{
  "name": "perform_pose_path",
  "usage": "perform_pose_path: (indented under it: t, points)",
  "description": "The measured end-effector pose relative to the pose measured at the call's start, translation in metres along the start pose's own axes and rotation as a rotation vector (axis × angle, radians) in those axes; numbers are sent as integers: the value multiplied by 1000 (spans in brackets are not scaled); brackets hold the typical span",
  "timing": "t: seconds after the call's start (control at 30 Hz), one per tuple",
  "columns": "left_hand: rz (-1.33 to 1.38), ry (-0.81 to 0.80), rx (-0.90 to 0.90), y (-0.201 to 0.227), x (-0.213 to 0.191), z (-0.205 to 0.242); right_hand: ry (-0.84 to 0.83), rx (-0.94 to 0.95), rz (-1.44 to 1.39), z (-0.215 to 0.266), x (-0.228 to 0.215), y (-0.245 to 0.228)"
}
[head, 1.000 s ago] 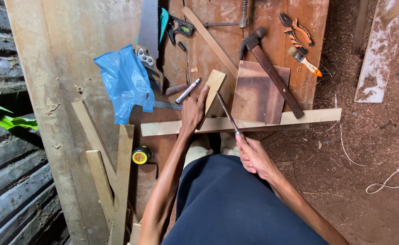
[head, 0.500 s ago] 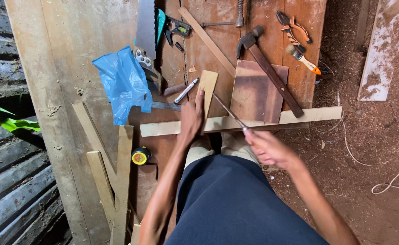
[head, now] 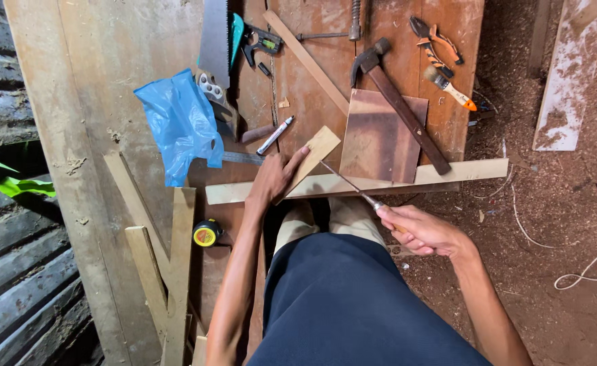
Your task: The person saws a small wooden block, brushes it, then uses a chisel and hammer to carve a notch. They repeatedly check fit against a larger board and continue chiseling to refine the joint.
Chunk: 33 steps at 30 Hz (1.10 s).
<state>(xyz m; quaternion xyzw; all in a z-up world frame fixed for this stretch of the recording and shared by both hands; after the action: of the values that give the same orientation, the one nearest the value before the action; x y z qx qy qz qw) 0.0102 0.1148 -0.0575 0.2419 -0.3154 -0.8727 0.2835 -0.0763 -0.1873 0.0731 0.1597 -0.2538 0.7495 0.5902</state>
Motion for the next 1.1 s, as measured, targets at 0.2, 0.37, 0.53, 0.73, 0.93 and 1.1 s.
perform_pose_path:
  t: [0.2,0.37,0.53,0.73,0.93,1.1]
  points:
    - [419,321,-200,16,32,-6,313,-329,-305,-46,63,21]
    - [382,236,52,18,21,6,485,-389,70,-50,29,43]
    - [154,-179,-70,3,29,5,812,-625,623,-51,-6,30]
    - [17,-617,55,-26,51,-29,721,-693,865,-65,-11,-3]
    - [184,-845,-144,-53,46,-53,612,-749,904,-91,-2,0]
    - [453,-16,7,-80,-31,-64,783,-742,855,-108,5,24]
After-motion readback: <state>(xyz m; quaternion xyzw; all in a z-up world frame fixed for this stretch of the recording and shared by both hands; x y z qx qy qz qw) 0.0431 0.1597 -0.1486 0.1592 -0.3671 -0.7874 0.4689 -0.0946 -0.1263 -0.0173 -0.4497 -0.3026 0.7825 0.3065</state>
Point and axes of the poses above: each hand's wrist, its own z-axis away from the middle knuckle, its own x-axis out of the palm, y = z × x, the point moved 2 cm from there along -z, towards the middle knuckle, and after that the axes turned 13 degrees about -y, right-handed, at the moved point
